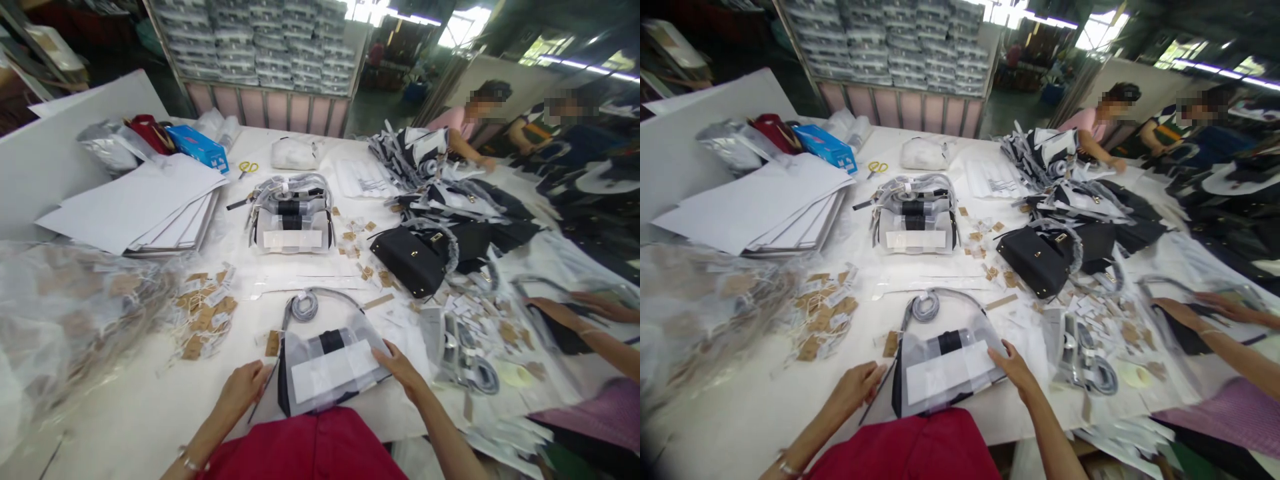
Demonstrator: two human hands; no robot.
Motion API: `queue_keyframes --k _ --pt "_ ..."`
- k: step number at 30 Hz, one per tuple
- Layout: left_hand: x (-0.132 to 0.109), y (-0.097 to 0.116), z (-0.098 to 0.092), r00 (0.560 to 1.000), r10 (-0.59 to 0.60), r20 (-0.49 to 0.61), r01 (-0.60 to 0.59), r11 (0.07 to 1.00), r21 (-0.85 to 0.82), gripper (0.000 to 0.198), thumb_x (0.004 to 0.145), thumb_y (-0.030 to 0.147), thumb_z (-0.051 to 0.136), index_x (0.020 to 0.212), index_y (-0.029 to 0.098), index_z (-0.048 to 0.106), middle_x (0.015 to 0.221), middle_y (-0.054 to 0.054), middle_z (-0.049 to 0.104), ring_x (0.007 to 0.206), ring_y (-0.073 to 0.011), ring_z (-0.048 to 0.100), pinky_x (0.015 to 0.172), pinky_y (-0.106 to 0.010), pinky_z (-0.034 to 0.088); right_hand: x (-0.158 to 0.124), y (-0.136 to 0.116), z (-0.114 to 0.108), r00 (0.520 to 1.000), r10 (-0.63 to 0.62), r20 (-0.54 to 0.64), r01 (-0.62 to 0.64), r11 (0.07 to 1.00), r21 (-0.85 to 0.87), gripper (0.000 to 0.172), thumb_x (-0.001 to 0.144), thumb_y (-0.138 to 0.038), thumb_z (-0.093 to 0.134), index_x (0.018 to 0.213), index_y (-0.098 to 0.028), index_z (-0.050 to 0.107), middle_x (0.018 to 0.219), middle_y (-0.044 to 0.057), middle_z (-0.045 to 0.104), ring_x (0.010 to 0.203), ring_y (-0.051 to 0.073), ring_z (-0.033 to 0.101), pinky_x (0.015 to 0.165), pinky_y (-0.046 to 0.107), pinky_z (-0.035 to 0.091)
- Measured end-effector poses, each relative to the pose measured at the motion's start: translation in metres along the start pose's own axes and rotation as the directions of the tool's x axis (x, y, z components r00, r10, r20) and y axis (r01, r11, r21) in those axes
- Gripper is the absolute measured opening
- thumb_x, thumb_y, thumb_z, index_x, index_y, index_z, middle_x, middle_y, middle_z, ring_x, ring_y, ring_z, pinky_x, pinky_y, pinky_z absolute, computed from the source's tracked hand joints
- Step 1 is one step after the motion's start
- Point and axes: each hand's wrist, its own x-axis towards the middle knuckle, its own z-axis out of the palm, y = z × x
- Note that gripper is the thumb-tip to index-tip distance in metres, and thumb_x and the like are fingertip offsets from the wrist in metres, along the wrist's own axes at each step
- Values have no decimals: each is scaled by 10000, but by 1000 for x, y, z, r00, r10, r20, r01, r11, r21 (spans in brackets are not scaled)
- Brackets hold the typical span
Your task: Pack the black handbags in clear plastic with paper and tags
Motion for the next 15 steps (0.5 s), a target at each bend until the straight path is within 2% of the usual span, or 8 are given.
queue_keyframes --k 1,3,7,10,13,15 --pt "-8 -4 8 996 -6 90 9 999 -34 516 871 644 282 698 216 511 640 -37 662 594 -207 637 630 -314 471 -1 1 3 1000 -4 15 4 1000 5 924 594 -602 773 1339 -132 491 1258 160 644 1146 298 623 944 372 509" --pt "-16 -8 26 985 13 173 0 997 -74 577 817 729 285 723 212 523 692 -68 688 670 -237 665 659 -329 484 -1 1 8 999 11 39 -11 1000 21 892 568 -545 808 1308 -147 508 1164 126 694 1057 291 663 893 373 536" --pt "-15 -2 48 986 5 167 17 991 -132 699 728 794 358 969 176 577 917 -125 718 897 -292 676 811 -375 504 1 -5 8 997 35 65 -41 995 89 872 534 -448 839 1287 -157 511 1136 117 704 1014 274 676 865 368 548" --pt "-9 3 49 987 35 154 -7 983 -182 771 693 797 444 1100 155 574 1048 -147 704 986 -309 656 904 -403 493 -4 -12 4 997 35 66 -42 994 99 885 510 -420 839 1287 -152 509 1145 124 698 1022 282 672 849 374 549" --pt "1 7 43 993 65 100 -37 964 -264 763 726 777 448 1143 151 578 1130 -153 686 1062 -308 633 962 -415 483 -15 -20 3 992 55 118 -65 994 83 831 573 -461 795 1298 -167 513 1132 131 703 985 293 684 798 393 553" --pt "9 9 38 998 27 56 -7 948 -318 752 750 757 441 1153 136 575 1152 -155 679 1093 -305 627 984 -420 481 -21 -23 4 983 90 162 -100 994 54 799 627 -504 755 1317 -187 506 1159 142 693 997 300 681 799 418 543"
